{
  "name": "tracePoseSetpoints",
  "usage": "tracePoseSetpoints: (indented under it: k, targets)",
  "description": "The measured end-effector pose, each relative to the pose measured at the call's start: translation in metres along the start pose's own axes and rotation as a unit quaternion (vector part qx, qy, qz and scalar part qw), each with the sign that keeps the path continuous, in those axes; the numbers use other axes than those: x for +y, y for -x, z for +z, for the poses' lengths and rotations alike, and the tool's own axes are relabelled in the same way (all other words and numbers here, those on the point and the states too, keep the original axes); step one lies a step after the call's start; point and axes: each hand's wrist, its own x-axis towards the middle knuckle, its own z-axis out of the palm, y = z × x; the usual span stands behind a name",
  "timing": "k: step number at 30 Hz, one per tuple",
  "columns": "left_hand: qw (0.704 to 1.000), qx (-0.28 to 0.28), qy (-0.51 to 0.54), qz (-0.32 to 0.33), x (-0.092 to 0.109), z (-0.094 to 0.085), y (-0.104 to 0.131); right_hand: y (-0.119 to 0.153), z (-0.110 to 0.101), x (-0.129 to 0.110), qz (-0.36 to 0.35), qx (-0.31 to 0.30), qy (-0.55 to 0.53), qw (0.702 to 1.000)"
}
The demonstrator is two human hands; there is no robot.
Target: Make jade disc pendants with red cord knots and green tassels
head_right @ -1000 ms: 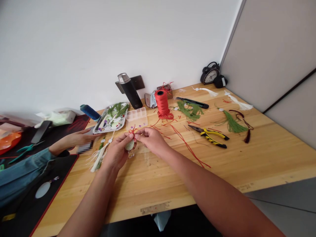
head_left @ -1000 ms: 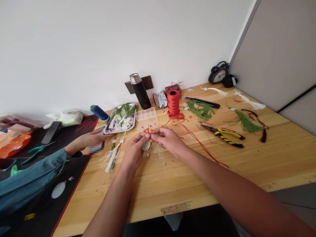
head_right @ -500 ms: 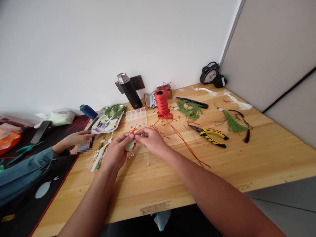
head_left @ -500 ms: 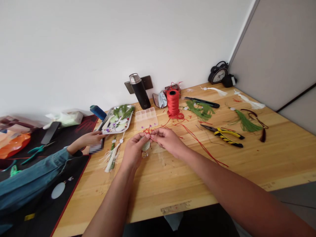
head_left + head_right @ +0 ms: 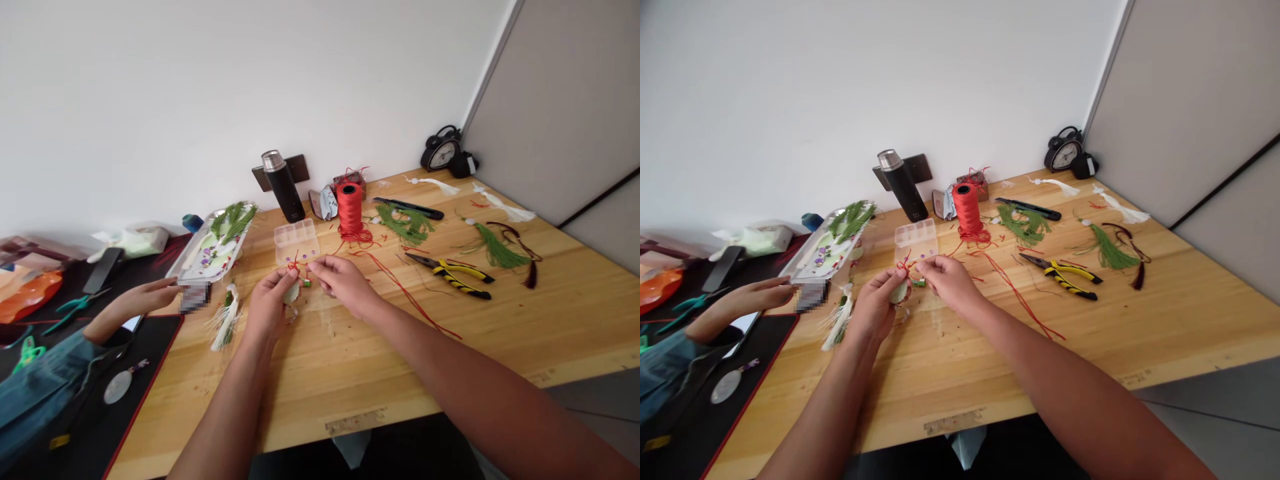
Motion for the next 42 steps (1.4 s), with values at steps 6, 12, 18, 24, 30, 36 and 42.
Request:
tracePoseSetpoints:
  k: [6,12,18,24,30,36,42]
  targets:
    - [0.999,-0.014,-0.019,0.028,-0.0041,-0.0028,0.0,0.0045,0.0014,-0.0008,-0.037,-0.024,0.082,0.996]
    - [1.0,-0.011,0.0,0.019,-0.0041,-0.0012,0.0003,0.0039,0.0001,0.0027,-0.061,-0.019,0.159,0.985]
    - [1.0,-0.007,0.01,0.014,-0.0014,0.0021,0.0011,0.001,-0.0021,0.006,-0.076,-0.021,0.176,0.981]
    - [1.0,0.002,0.019,0.008,-0.001,0.001,0.0001,0.0027,-0.001,0.0035,-0.069,-0.026,0.172,0.982]
    - [1.0,0.007,0.008,0.017,-0.0008,-0.0023,-0.0012,0.0034,-0.0002,0.0016,-0.065,-0.025,0.187,0.98]
    - [1.0,0.007,0.007,0.023,0.001,-0.0028,-0.0012,0.0046,0.0001,0.0008,-0.057,-0.023,0.203,0.977]
    - [0.999,0.02,0.008,0.034,0.0042,-0.0011,-0.0009,0.0045,0.0,0.0054,-0.045,-0.047,0.213,0.975]
